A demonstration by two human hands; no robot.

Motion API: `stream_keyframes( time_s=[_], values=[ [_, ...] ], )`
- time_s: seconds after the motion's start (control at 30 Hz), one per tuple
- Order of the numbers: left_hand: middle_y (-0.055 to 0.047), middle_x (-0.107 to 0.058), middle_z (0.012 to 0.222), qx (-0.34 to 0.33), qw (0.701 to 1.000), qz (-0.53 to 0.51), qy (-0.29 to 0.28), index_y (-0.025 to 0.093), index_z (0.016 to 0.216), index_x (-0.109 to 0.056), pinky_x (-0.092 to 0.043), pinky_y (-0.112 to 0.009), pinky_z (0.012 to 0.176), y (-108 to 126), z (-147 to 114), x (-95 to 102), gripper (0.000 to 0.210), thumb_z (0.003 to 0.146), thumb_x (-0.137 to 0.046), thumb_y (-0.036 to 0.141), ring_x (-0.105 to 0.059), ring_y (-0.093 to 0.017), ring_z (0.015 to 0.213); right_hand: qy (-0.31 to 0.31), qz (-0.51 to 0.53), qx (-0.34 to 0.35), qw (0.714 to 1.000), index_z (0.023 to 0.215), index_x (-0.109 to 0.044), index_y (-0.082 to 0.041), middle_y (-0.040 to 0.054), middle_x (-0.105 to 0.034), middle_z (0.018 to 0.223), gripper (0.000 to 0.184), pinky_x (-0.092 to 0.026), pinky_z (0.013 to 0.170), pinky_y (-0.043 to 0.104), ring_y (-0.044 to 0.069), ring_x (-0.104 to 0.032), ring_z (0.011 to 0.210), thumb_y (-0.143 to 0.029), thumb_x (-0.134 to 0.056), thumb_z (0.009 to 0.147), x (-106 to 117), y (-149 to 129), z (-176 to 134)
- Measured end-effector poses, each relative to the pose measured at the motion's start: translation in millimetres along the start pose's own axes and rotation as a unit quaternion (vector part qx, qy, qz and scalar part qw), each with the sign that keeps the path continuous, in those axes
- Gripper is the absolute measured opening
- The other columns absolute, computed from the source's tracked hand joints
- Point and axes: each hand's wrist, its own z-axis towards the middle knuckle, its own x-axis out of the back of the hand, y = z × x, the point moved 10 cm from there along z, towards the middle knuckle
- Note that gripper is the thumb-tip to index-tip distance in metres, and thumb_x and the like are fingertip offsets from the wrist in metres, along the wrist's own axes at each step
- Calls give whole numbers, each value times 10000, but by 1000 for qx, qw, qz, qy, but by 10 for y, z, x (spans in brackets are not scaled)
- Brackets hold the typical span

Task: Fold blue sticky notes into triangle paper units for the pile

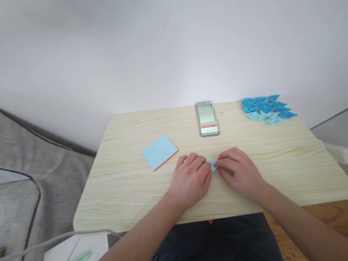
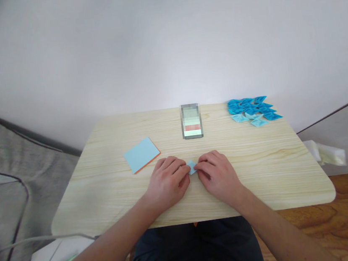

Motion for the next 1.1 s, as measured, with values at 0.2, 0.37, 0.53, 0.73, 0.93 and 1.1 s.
stream_keyframes(
  time_s=[0.2,0.37,0.53,0.73,0.93,1.1],
  values=[
    [-46,-689,1047,35,993,-109,4,222,997,-707,-439,-381,937,-189,-5,-51,116,936,-611,242,-563,-219,1057,-29,-3,-13,999,1075,-747,-275,55,-720,1074,194,-461,945,438,244,-600,1039,-265,-578,980,-28,62,-48],
    [-39,-681,1002,80,989,-120,17,234,912,-729,-429,-407,951,-305,12,-48,94,929,-647,277,-566,-223,1027,-18,10,-75,997,981,-745,-257,55,-701,1005,138,-461,903,410,237,-601,996,-306,-617,965,-1,156,7],
    [-33,-677,1001,126,986,-109,26,237,885,-715,-410,-433,959,-388,12,-58,110,919,-668,331,-556,-239,1031,-31,-17,-119,992,897,-720,-242,43,-685,916,165,-443,861,389,237,-590,952,-351,-615,964,-32,218,51],
    [-25,-660,972,135,986,-91,28,234,866,-673,-401,-420,903,-396,28,-89,144,951,-622,338,-547,-238,1019,-22,-55,-140,988,870,-697,-235,37,-672,898,156,-413,847,382,239,-577,943,-342,-621,955,-41,211,51],
    [-25,-650,967,143,986,-78,28,228,842,-640,-386,-422,892,-402,26,-104,159,951,-623,342,-539,-240,1008,3,-70,-147,987,866,-675,-237,40,-667,889,163,-389,837,390,248,-574,941,-364,-622,953,-41,191,4],
    [-32,-642,961,141,987,-69,25,226,847,-630,-383,-417,876,-395,32,-110,136,944,-625,321,-533,-247,1009,5,-87,-153,984,861,-674,-238,45,-672,882,174,-379,831,395,255,-574,939,-366,-607,959,-47,172,9]
  ],
)
